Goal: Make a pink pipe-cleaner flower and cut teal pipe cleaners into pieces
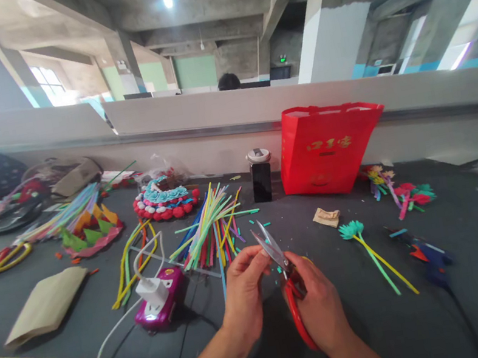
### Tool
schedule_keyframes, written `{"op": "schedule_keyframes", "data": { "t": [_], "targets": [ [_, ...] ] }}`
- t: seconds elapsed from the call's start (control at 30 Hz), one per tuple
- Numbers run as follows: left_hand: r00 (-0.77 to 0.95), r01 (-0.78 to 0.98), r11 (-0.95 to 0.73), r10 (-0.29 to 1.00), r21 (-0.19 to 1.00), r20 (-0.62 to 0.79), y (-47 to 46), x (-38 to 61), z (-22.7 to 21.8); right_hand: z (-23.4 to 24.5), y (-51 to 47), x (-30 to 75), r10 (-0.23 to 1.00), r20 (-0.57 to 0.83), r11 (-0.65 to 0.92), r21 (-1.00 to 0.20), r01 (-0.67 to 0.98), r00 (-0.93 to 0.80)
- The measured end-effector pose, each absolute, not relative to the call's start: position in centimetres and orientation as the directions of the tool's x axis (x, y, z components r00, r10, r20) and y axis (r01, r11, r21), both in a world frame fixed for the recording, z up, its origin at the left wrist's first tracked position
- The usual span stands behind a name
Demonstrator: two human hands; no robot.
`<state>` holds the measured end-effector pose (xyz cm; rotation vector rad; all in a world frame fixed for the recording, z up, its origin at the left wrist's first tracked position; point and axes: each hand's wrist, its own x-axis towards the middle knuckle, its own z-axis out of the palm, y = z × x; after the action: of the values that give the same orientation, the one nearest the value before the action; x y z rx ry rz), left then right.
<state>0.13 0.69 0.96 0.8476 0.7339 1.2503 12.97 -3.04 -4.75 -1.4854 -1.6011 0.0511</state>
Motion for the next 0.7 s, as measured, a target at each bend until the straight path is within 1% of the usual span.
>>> {"op": "schedule_keyframes", "data": {
  "t": [0.33, 0.53, 0.7],
  "targets": [
    [0.158, -0.496, 0.108, 0.987, 0.862, -0.033, 0.70, 0.25, 0.97, -4.81, -3.23, 12.60, 0.768, 0.617, 0.295, -0.577, 0.762, 0.170],
    [0.143, -0.488, 0.113, 0.989, 0.866, -0.048, 0.70, 0.10, 1.02, -4.93, -3.41, 12.60, 0.790, 0.587, 0.293, -0.617, 0.730, 0.179],
    [0.169, -0.549, 0.136, 0.984, 0.825, -0.050, 0.92, -0.06, 1.22, -4.51, -3.34, 12.87, 0.812, 0.536, 0.244, -0.671, 0.700, 0.231]
  ]
}}
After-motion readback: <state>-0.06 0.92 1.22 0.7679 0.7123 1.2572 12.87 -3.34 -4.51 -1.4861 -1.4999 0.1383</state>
